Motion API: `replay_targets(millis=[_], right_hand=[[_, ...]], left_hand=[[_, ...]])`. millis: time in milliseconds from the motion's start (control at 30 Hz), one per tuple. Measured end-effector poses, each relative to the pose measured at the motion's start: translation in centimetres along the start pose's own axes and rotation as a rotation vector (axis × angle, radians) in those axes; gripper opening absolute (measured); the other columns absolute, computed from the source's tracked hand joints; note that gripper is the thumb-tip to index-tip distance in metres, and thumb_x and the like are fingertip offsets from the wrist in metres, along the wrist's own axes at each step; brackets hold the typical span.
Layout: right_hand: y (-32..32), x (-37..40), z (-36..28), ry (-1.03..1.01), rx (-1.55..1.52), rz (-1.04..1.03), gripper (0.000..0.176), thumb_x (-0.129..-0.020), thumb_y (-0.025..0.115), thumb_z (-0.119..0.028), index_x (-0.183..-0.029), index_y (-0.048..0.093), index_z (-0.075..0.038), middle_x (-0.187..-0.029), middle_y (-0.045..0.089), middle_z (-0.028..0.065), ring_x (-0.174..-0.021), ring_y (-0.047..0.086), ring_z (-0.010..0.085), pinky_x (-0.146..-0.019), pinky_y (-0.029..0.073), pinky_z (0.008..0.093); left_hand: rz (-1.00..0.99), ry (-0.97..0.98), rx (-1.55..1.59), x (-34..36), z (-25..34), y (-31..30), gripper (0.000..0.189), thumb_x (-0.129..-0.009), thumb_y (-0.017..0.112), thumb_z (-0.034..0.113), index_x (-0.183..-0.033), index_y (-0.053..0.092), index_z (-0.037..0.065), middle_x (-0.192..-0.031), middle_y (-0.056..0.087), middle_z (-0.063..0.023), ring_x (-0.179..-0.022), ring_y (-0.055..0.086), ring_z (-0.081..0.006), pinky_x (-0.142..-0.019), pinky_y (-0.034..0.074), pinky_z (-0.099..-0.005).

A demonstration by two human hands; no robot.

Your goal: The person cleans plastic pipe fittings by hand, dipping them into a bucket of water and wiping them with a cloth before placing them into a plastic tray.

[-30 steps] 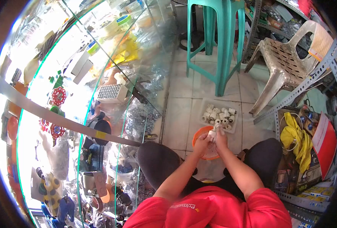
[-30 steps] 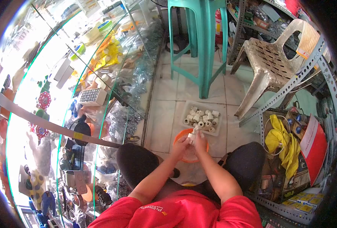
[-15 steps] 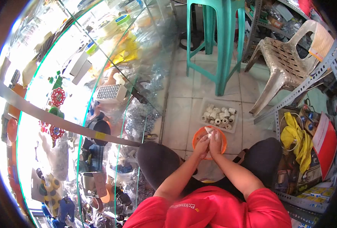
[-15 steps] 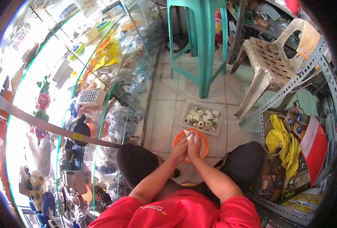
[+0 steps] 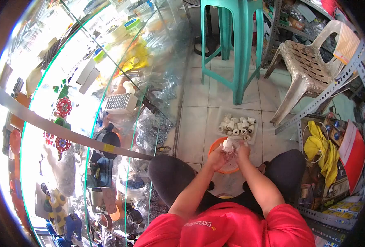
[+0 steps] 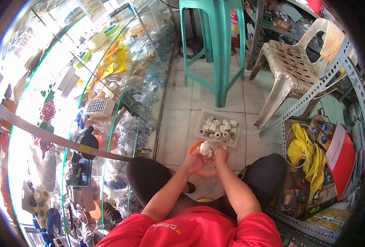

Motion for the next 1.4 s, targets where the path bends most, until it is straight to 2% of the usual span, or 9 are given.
replay_targets(millis=[300,400,500,633,700,800,900,1000,1400], right_hand=[[-0.9,-3.0,1.3,-0.121,-0.067,0.026,0.024,-0.086,0.046,-0.017,-0.100,0.051,0.002,-0.092,0.056,0.0093,-0.080,0.054,0.0188,-0.069,0.043,0.0300],[0.1,-0.1,-0.7,-0.030,-0.155,0.040,0.026,-0.086,0.047,-0.021,-0.099,0.052,0.001,-0.093,0.055,0.0099,-0.081,0.054,0.0192,-0.070,0.044,0.0307],[0.7,1.1,-1.9,0.041,-0.152,-0.080,0.032,-0.085,0.047,-0.028,-0.099,0.052,0.000,-0.094,0.055,0.0099,-0.082,0.054,0.0198,-0.071,0.044,0.0314],[1.5,2.1,-1.5,0.179,-0.190,-0.159,0.027,-0.082,0.049,-0.024,-0.096,0.052,-0.002,-0.092,0.054,0.0072,-0.079,0.055,0.0209,-0.069,0.046,0.0346],[1.9,2.7,-0.8,0.208,-0.177,-0.259,0.023,-0.079,0.050,-0.022,-0.093,0.053,-0.003,-0.093,0.054,0.0072,-0.079,0.055,0.0204,-0.069,0.046,0.0343],[2.3,3.8,-1.9,0.187,-0.130,-0.354,0.018,-0.077,0.051,-0.017,-0.088,0.054,-0.003,-0.092,0.054,0.0063,-0.081,0.054,0.0190,-0.070,0.045,0.0330],[2.5,3.0,-1.5,0.176,-0.049,-0.598,0.020,-0.076,0.050,-0.012,-0.093,0.053,-0.002,-0.091,0.053,0.0054,-0.084,0.053,0.0179,-0.071,0.045,0.0324],[3.3,4.0,-1.5,0.109,0.024,-0.769,0.026,-0.076,0.049,-0.006,-0.101,0.051,-0.001,-0.092,0.053,0.0057,-0.086,0.052,0.0172,-0.072,0.044,0.0328],[2.5,2.5,-3.5,-0.250,0.532,-0.662,0.037,-0.081,0.054,-0.016,-0.115,0.046,-0.003,-0.102,0.053,0.0041,-0.088,0.053,0.0142,-0.076,0.042,0.0284]], left_hand=[[0.319,0.077,0.296,-1.9,-0.8,-6.9,0.028,-0.084,0.037,0.030,-0.088,0.054,0.009,-0.079,0.057,-0.0050,-0.050,0.045,-0.0127,-0.044,0.037,-0.0248],[0.831,0.207,-0.134,0.8,0.7,-6.8,0.033,-0.085,0.036,0.036,-0.084,0.055,0.010,-0.074,0.056,-0.0041,-0.054,0.049,-0.0132,-0.042,0.036,-0.0269],[0.864,0.478,-0.487,-2.0,1.1,-12.7,0.039,-0.084,0.037,0.045,-0.083,0.056,0.010,-0.071,0.053,-0.0030,-0.054,0.049,-0.0139,-0.041,0.033,-0.0275],[0.785,0.123,-0.936,-2.4,1.2,-12.1,0.041,-0.083,0.041,0.046,-0.085,0.057,0.008,-0.073,0.054,-0.0035,-0.058,0.051,-0.0143,-0.048,0.038,-0.0281],[0.766,-0.038,-0.585,1.0,1.6,-5.4,0.040,-0.084,0.043,0.045,-0.089,0.056,0.007,-0.073,0.054,-0.0039,-0.059,0.051,-0.0143,-0.052,0.041,-0.0272],[0.361,0.159,-0.069,0.8,1.9,-1.6,0.035,-0.086,0.045,0.039,-0.092,0.055,0.006,-0.074,0.054,-0.0034,-0.060,0.051,-0.0141,-0.055,0.043,-0.0268],[0.033,0.157,-0.247,-1.9,1.5,-3.8,0.032,-0.087,0.044,0.035,-0.098,0.052,0.006,-0.078,0.055,-0.0033,-0.062,0.053,-0.0146,-0.057,0.045,-0.0271],[0.390,0.202,-0.532,-0.8,2.1,-4.5,0.032,-0.088,0.043,0.033,-0.102,0.049,0.005,-0.085,0.055,-0.0040,-0.071,0.055,-0.0151,-0.061,0.047,-0.0300],[0.218,0.255,-0.099,-0.4,2.3,-2.4,0.047,-0.087,0.031,0.049,-0.104,0.049,0.008,-0.082,0.052,-0.0053,-0.069,0.051,-0.0138,-0.059,0.044,-0.0236]])
Point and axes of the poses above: each hand's wrist, its own x-axis away from the middle knuckle, its own y-axis out of the palm, z = x × y, the point moved 5 cm from there along -x, towards the middle knuckle
